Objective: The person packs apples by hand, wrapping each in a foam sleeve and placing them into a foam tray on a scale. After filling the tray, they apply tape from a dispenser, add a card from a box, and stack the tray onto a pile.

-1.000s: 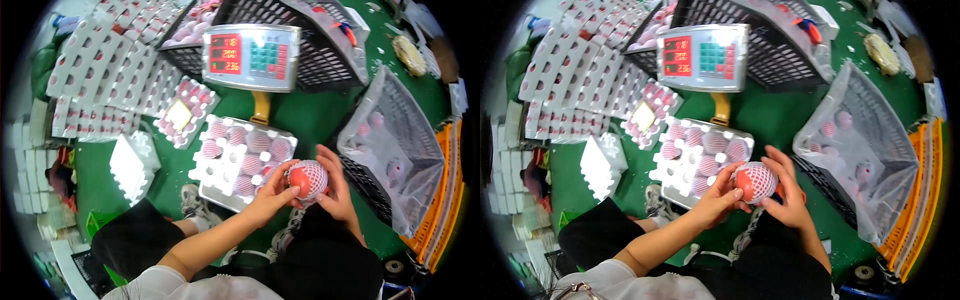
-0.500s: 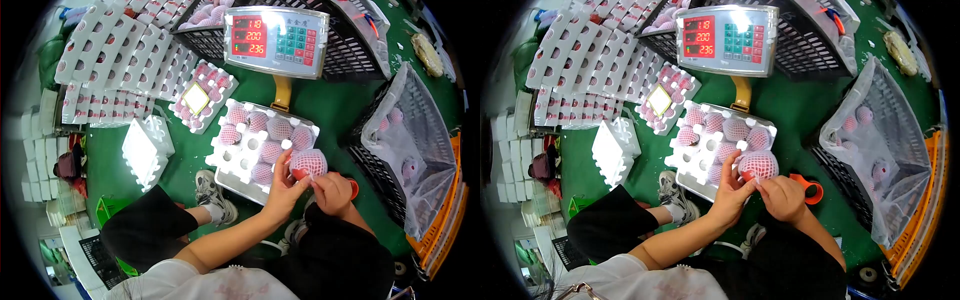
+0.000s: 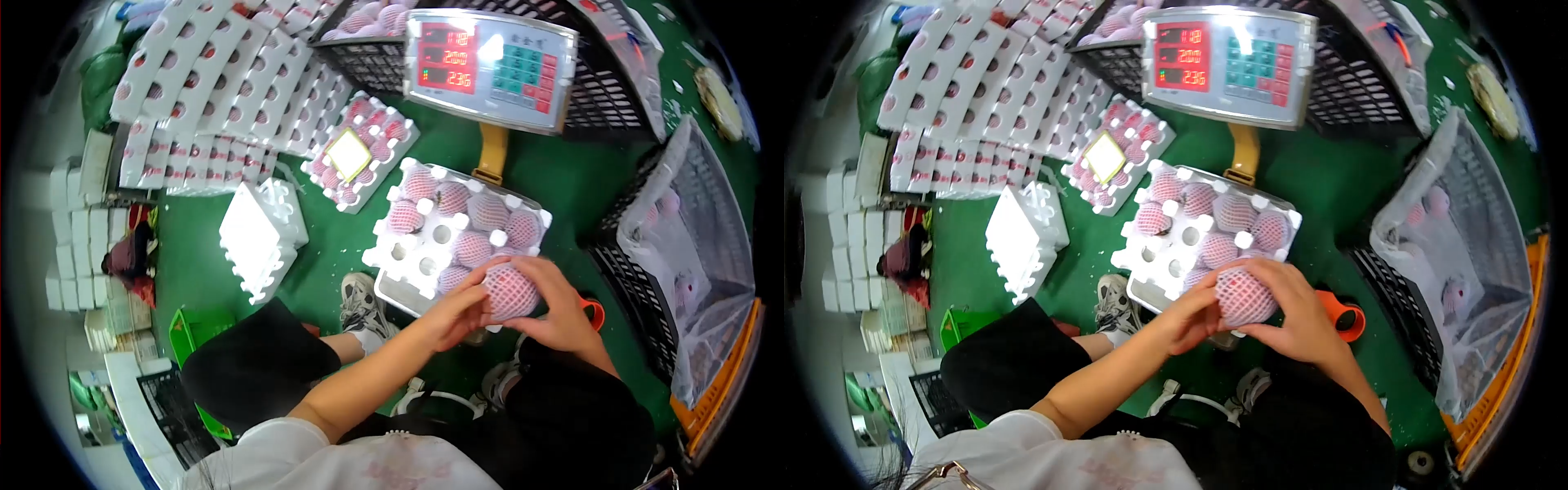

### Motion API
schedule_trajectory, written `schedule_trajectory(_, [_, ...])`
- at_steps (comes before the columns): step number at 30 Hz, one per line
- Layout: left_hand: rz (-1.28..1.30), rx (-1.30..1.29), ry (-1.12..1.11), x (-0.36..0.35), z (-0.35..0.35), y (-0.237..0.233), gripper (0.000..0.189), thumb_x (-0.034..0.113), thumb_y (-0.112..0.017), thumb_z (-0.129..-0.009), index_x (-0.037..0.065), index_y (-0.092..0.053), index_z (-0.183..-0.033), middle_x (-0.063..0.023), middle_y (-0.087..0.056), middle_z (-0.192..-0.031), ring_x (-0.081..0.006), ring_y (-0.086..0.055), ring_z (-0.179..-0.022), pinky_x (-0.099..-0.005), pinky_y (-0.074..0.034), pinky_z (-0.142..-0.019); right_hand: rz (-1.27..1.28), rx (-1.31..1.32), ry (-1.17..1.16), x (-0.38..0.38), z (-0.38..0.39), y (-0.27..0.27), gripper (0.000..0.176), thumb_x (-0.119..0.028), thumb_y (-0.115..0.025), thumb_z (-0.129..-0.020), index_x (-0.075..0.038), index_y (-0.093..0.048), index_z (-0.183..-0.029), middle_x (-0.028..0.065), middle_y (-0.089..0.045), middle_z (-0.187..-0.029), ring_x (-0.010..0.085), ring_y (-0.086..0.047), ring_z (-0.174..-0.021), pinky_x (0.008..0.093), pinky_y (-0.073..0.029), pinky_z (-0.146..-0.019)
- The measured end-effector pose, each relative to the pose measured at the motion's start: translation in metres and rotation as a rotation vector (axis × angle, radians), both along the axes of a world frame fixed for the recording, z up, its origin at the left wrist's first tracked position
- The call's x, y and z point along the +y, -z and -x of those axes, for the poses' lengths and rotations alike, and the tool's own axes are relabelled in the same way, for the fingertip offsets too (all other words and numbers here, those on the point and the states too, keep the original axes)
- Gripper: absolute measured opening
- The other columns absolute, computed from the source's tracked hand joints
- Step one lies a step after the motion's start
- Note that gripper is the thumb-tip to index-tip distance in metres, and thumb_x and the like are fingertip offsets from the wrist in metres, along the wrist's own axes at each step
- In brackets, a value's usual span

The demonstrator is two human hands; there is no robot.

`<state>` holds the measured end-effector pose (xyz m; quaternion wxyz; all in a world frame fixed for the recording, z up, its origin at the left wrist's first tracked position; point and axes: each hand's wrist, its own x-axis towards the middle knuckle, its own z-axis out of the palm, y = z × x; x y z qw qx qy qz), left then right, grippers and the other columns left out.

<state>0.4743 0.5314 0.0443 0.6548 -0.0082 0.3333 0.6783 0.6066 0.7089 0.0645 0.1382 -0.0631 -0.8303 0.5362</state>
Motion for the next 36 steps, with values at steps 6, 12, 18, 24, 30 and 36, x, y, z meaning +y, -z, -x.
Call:
schedule_trajectory(6, [0.025,1.105,0.388,-0.002,0.042,-0.038,0.092,0.019,-0.081,-0.083,0.01,-0.028,-0.158,-0.014,-0.042,-0.153,-0.0289,-0.042,-0.14,-0.0403,-0.037,-0.113,-0.02,-0.024,0.084,-0.012,0.01,0.008,0.084,-0.021,-0.088,-0.067,-0.004,-0.049,-0.14,0.0157,-0.058,-0.133,0.0342,-0.057,-0.118,0.0399,-0.048,-0.099])
schedule_trajectory(12, [0.037,1.232,0.536,-0.02,0.055,-0.043,0.095,0.016,-0.086,-0.076,0.006,-0.034,-0.155,-0.0155,-0.042,-0.154,-0.0284,-0.039,-0.144,-0.0399,-0.031,-0.118,0.261,-0.082,-0.007,-0.034,0.006,0.018,0.085,-0.025,-0.09,-0.069,-0.005,-0.049,-0.141,0.0154,-0.056,-0.135,0.0311,-0.057,-0.122,0.0352,-0.051,-0.095])
schedule_trajectory(18, [0.483,1.602,0.265,-0.021,0.093,-0.021,0.078,0.016,-0.086,-0.071,0.002,-0.044,-0.135,-0.0214,-0.056,-0.132,-0.0333,-0.058,-0.122,-0.0398,-0.048,-0.101,0.285,0.119,0.252,-0.023,-0.006,0.022,0.06,-0.003,-0.073,-0.083,-0.003,-0.052,-0.138,0.0149,-0.054,-0.136,0.0257,-0.058,-0.121,0.035,-0.053,-0.095])
schedule_trajectory(24, [0.422,2.059,0.486,-0.014,0.124,0.002,0.068,0.019,-0.085,-0.072,0.006,-0.054,-0.132,-0.0149,-0.058,-0.128,-0.0392,-0.06,-0.11,-0.0436,-0.053,-0.09,0.221,0.066,0.37,-0.013,-0.024,0.028,0.036,-0.001,-0.068,-0.086,-0.001,-0.064,-0.121,0.0138,-0.063,-0.121,0.0254,-0.064,-0.105,0.0323,-0.053,-0.086])
schedule_trajectory(30, [0.222,2.376,0.57,-0.016,0.138,0.007,0.067,0.025,-0.084,-0.072,0.003,-0.059,-0.131,-0.0127,-0.062,-0.125,-0.0285,-0.058,-0.115,-0.0421,-0.041,-0.092,-0.044,0.07,0.45,0.021,-0.055,0.011,0.027,0.0,-0.068,-0.084,-0.001,-0.068,-0.112,0.0157,-0.065,-0.116,0.03,-0.066,-0.102,0.0349,-0.053,-0.086])
schedule_trajectory(36, [0.402,2.462,0.632,-0.02,0.125,0.033,0.074,0.023,-0.082,-0.071,-0.002,-0.053,-0.134,-0.0147,-0.056,-0.117,-0.0347,-0.054,-0.108,-0.0447,-0.041,-0.092,-0.663,0.016,0.713,0.153,-0.102,-0.054,0.025,-0.002,-0.065,-0.086,-0.002,-0.068,-0.111,0.0137,-0.068,-0.115,0.031,-0.066,-0.105,0.0389,-0.053,-0.089])
